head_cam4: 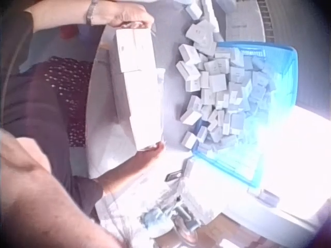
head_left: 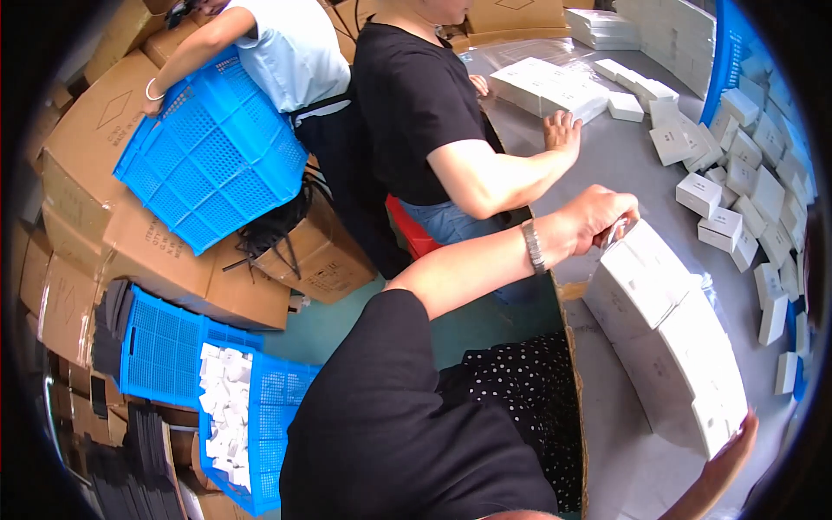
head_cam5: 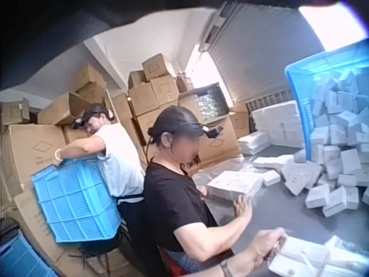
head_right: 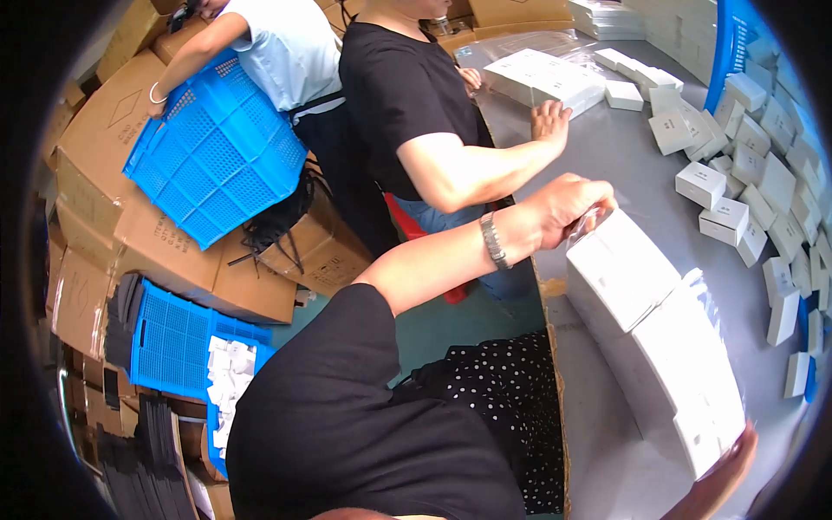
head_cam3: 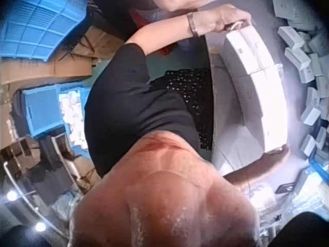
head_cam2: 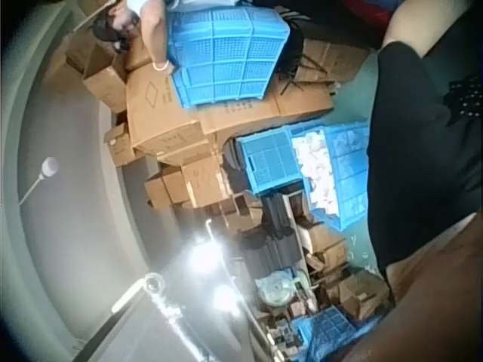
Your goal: Packaging small white boxes into plastic bags on a workbench.
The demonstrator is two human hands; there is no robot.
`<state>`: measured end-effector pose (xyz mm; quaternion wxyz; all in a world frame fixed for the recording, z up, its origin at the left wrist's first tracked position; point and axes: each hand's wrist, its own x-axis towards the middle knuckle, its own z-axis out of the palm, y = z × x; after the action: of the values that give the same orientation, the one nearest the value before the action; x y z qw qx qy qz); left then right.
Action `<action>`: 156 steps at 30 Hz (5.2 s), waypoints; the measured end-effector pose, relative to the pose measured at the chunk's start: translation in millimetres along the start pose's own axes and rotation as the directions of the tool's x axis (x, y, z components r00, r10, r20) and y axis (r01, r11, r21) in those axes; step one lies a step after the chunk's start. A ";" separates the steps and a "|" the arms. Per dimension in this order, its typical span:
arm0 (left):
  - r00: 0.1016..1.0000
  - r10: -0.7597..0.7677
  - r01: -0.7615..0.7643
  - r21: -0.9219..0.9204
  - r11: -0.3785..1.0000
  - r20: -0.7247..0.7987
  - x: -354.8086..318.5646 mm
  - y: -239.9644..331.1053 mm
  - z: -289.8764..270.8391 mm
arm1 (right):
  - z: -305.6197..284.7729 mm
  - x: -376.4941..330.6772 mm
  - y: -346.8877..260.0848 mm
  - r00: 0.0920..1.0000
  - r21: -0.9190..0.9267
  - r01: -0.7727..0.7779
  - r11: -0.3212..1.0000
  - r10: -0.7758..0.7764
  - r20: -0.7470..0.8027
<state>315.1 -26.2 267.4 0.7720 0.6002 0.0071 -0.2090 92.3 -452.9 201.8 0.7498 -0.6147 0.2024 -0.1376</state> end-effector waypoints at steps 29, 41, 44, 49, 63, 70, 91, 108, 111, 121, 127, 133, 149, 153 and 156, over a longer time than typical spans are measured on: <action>0.750 0.406 -0.596 0.267 0.757 0.523 -21.5 -88.1 175.8 | 10.0 -149.2 38.5 0.878 0.412 0.328 0.850 -0.113 -0.465; 0.752 0.221 -0.361 0.108 0.926 0.621 70.8 -240.2 376.4 | -163.6 -74.9 -25.3 0.439 0.193 0.656 0.730 -0.160 -0.884; 0.536 0.206 -0.658 0.252 0.710 0.819 61.4 -245.8 378.7 | -182.5 -33.6 -38.1 0.398 0.200 0.710 0.675 -0.150 -0.905; 0.660 0.311 -0.603 0.236 0.763 0.684 71.7 -258.5 377.5 | -201.8 -24.3 -3.6 0.476 0.311 0.654 0.689 -0.055 -0.878; 0.543 0.478 -0.774 0.192 0.603 0.691 112.3 -233.7 357.8 | -176.6 -116.4 18.4 0.474 0.068 0.179 0.982 -0.026 -0.880; 0.610 0.144 -0.236 0.005 0.972 0.779 137.6 -220.8 343.7 | -149.9 -137.6 37.7 0.424 -0.223 0.135 0.966 -0.259 -0.868; 0.747 0.271 -0.534 0.305 0.788 0.608 119.7 -226.7 369.2 | -198.5 -95.4 41.8 0.229 -0.145 -0.113 0.983 -0.116 -0.966; 0.894 0.018 0.005 -0.049 0.999 0.447 111.5 -206.4 354.5 | -99.8 -79.5 47.2 0.321 -0.152 -0.067 0.986 -0.122 -0.939; 0.866 0.020 0.021 -0.075 0.997 0.500 106.0 -199.1 346.8 | -61.3 -119.6 50.5 0.420 0.175 0.333 0.927 0.021 -0.907; 0.653 0.209 0.150 -0.395 0.906 0.728 72.5 -191.3 416.9 | -67.7 -141.1 -10.2 0.379 0.249 0.636 0.731 -0.015 -0.925; 0.722 0.105 -0.236 0.100 0.967 0.684 73.7 -273.6 400.4 | -134.6 -20.5 -92.6 -0.026 -0.450 0.606 0.656 -0.549 -0.835; 0.647 0.177 -0.478 0.213 0.852 0.742 64.8 -260.8 406.5 | -214.1 119.5 -127.9 -0.045 -0.472 0.717 0.514 -0.641 -0.766; 0.612 0.057 -0.448 0.286 0.847 0.789 73.1 -259.1 405.2 | -302.5 190.4 -45.2 0.480 -0.333 0.329 0.884 -0.460 -0.747; 0.589 0.060 -0.498 0.303 0.812 0.806 60.7 -252.8 413.4 | -317.7 -8.2 -14.5 0.311 -0.776 -0.443 0.449 -0.734 -0.603; 0.574 0.077 -0.551 0.315 0.772 0.815 56.4 -258.5 413.0 | -325.4 -101.5 28.4 0.182 -0.397 -0.866 0.305 -0.547 -0.817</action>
<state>181.8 -477.5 129.2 0.5229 0.6352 -0.4906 -0.2870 -152.1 -682.7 134.8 -0.0665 -0.6279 0.7430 -0.2219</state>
